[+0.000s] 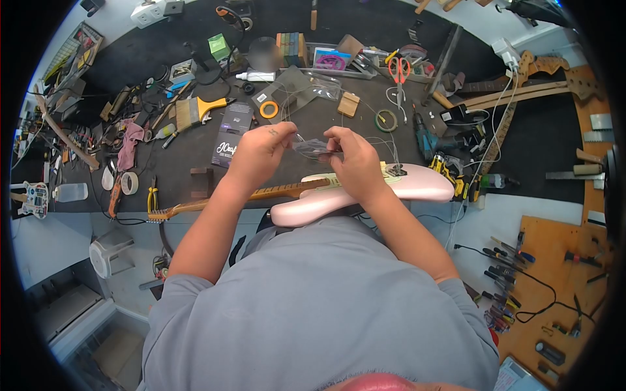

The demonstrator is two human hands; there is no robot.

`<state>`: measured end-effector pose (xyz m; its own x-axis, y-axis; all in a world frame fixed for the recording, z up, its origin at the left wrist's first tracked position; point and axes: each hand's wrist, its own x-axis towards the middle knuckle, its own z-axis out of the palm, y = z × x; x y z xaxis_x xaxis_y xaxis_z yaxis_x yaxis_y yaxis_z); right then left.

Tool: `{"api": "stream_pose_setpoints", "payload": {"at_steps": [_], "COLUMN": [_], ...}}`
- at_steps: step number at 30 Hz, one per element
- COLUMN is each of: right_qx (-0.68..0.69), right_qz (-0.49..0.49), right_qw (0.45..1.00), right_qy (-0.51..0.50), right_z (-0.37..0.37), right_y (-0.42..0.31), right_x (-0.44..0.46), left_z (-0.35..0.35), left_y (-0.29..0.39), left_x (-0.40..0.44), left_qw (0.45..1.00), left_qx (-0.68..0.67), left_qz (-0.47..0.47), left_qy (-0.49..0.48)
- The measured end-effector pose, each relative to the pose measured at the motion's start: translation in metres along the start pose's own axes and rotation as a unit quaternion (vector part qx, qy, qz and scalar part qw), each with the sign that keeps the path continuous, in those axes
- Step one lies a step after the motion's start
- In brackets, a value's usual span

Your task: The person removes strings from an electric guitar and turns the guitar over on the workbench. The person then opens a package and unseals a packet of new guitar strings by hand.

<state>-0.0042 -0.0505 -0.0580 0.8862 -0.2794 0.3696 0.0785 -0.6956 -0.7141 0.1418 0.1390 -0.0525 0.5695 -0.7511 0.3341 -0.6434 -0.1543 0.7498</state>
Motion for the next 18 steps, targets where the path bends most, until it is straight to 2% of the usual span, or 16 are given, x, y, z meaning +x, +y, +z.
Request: {"api": "stream_pose_setpoints", "payload": {"at_steps": [6,9,12,15,18], "right_qx": [0.002,0.007,0.019,0.022,0.013], "right_qz": [0.006,0.001,0.017,0.016,0.024], "right_qw": [0.999,0.998,0.998,0.997,0.998], "right_qy": [0.031,0.057,0.066,0.067,0.054], "right_z": [-0.0005,-0.0022,-0.003,-0.0023,-0.0045], "right_y": [0.0046,0.004,-0.0035,-0.0035,-0.0042], "right_x": [-0.0027,-0.0018,-0.0006,-0.0005,-0.0008], "left_z": [-0.0001,0.0007,0.0039,0.0055,0.0059], "left_y": [0.0114,0.0079,0.0036,0.0041,0.0058], "left_x": [0.0035,0.0011,-0.0012,-0.0029,-0.0013], "left_qw": [1.0,0.996,0.995,0.996,0.999], "left_qx": [0.022,-0.011,-0.025,-0.008,0.03], "left_qz": [-0.002,-0.074,-0.068,-0.07,0.025], "left_qy": [0.008,0.043,0.074,0.052,0.006]}}
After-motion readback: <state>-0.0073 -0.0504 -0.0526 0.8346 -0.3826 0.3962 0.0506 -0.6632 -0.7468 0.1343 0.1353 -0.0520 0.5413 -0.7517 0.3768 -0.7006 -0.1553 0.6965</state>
